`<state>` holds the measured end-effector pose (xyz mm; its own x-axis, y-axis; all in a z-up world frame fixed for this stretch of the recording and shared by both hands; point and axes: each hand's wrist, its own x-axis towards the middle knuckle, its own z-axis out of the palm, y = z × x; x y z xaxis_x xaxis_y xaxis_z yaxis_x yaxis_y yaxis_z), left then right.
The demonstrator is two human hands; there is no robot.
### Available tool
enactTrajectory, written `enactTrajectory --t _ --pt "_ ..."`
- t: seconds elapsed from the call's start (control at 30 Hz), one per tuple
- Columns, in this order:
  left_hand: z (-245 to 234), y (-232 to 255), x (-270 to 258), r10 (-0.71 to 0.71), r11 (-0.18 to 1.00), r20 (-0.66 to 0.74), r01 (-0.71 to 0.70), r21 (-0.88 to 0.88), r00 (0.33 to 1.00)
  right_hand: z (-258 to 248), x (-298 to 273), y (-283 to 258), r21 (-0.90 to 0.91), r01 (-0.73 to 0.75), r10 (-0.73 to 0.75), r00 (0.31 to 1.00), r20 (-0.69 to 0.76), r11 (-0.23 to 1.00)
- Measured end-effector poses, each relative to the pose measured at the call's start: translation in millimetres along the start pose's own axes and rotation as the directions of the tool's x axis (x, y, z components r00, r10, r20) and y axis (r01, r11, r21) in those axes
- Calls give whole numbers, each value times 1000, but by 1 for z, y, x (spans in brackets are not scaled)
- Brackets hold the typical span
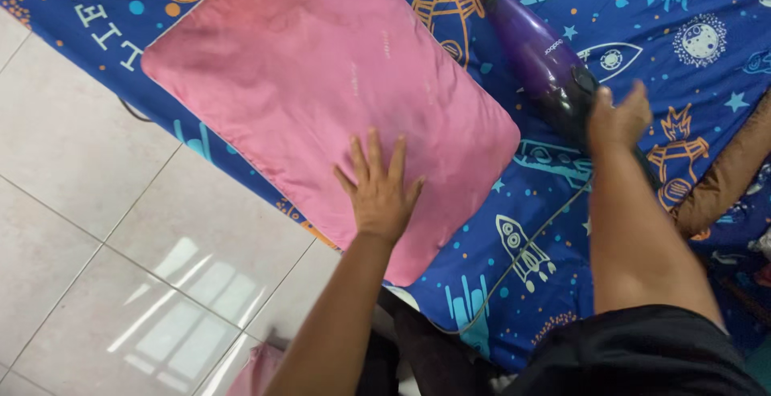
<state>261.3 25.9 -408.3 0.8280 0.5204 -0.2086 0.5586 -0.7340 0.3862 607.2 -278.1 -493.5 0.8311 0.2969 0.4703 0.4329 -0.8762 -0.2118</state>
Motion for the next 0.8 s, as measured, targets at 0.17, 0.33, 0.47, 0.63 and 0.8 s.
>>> enactTrajectory --t 0.17,0.33,0.47,0.63,0.8 --pt "-5 -27 78 -41 998 247 30 49 968 12 -4 69 3 -414 325 719 615 910" --pt "-4 -23 86 -118 993 349 108 46 930 -47 -14 8 -55 -796 406 246 880 603" --pt "-18 -19 32 -77 997 331 75 17 941 -100 -35 -48 132 -775 382 442 812 618" --pt "-72 -19 -55 -281 924 349 350 -152 894 -185 -36 -103 -73 -746 447 315 837 662" --pt "-145 -3 -137 -399 841 358 493 -224 844 -260 -28 -164 -241 -514 431 291 854 823"
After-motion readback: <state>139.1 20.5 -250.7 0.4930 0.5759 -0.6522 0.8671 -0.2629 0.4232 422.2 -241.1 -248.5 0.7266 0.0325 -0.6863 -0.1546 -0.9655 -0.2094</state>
